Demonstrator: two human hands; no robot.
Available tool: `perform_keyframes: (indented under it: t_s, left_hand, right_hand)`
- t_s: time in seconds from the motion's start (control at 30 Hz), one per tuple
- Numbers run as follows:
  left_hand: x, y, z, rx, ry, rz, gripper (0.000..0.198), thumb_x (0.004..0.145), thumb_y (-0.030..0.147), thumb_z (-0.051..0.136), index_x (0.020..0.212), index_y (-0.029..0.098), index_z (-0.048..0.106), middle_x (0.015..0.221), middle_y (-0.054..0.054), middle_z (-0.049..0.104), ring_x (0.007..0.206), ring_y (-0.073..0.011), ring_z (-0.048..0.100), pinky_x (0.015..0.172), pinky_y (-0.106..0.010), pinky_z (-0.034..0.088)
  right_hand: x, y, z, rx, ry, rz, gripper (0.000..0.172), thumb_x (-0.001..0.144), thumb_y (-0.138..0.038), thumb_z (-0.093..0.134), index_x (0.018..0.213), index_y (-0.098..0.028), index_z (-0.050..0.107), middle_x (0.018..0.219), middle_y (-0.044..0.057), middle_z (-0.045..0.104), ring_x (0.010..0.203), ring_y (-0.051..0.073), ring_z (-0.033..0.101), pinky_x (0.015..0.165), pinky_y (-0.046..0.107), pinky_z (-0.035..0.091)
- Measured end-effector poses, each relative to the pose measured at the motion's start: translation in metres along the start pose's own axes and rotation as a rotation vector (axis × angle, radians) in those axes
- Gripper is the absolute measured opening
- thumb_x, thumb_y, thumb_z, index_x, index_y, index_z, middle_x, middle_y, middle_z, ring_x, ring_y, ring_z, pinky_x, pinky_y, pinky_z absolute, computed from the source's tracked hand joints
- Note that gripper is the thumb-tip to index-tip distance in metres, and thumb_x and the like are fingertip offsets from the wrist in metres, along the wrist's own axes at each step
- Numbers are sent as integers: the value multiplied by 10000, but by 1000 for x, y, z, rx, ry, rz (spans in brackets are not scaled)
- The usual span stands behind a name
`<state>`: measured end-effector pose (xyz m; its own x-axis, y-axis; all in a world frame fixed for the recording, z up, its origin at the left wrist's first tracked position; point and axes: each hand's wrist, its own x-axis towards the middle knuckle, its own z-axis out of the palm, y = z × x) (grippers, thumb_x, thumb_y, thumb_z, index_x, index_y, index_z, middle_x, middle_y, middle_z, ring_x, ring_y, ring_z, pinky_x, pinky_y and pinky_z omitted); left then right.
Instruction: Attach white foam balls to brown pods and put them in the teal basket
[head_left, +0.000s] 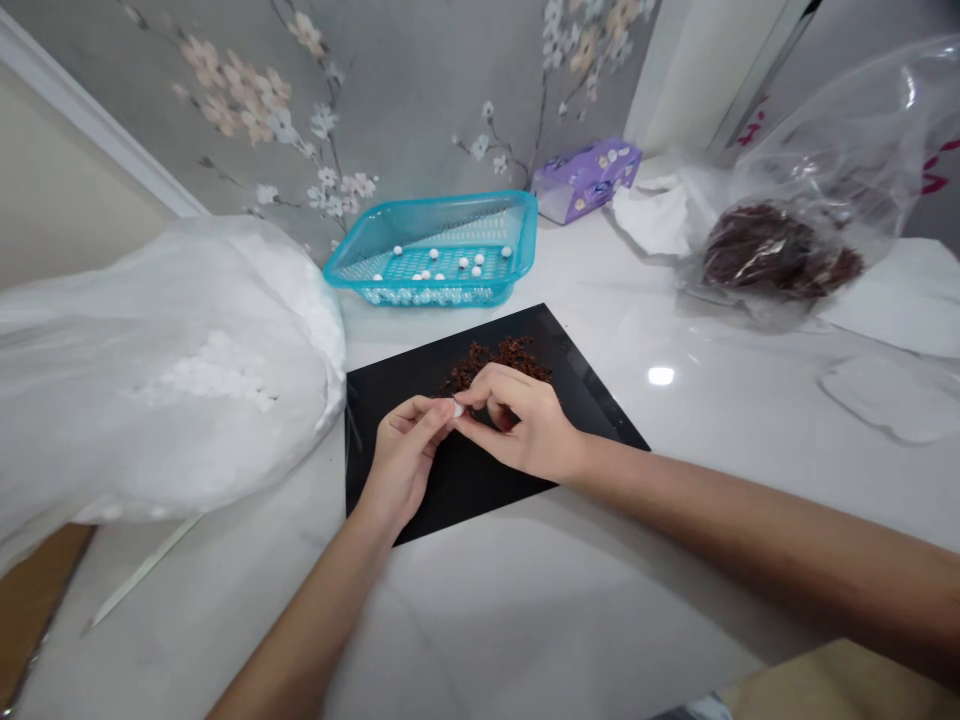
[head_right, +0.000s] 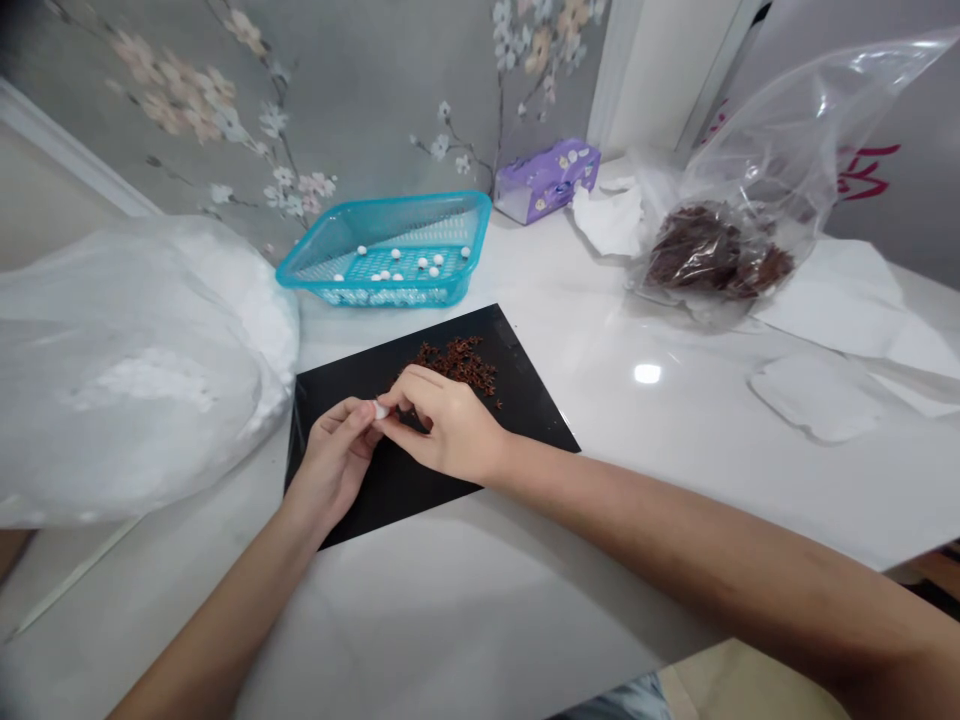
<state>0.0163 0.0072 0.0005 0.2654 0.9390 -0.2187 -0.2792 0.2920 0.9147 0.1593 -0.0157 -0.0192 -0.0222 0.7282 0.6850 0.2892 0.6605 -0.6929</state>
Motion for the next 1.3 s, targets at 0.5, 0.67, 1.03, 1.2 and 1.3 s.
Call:
perform_keyframes:
  t_s: [0.5,0.67,1.03,1.2,1.3]
  left_hand:
    - [0,0,0,36,13,-11,132,584,241,783,578,163,676,610,21,665,604,-62,579,636,-164,456]
    - [0,1,1,33,5,-3,121,635,278,752,644,171,694,684,11,672,662,-72,595,674,-159,476]
    - [2,1,0,-1,-9,1,86,659,241,734,689,177,685,734,16,682,695,-69,608,692,-147,480]
    - [1,4,0,-41,3,-20,214,694,216,697,907,209,694,800,12,688,742,-77,621,711,-161,487]
    - [2,5,0,-52,0,-34,194,718,245,673,900,186,703,793,3,682,749,-79,617,709,-159,488]
  right_hand:
    - [2,0,-2,21,-40,89,121,761,-179,593,705,-183,486,647,-41,464,566,68,464,521,203,378]
    - [3,-2,-2,-40,-10,156,134,760,-225,607,856,-183,523,730,-31,496,508,45,415,503,195,382]
    - [2,-1,0,14,-32,232,271,761,-232,592,994,-184,462,849,-18,476,461,8,360,429,168,330]
    - [5,2,1,34,-29,306,324,746,-246,607,1017,-193,438,868,-20,469,454,4,356,425,171,322]
    - [6,3,1,30,-34,333,338,740,-255,611,1023,-195,435,877,-21,469,458,6,365,435,178,332]
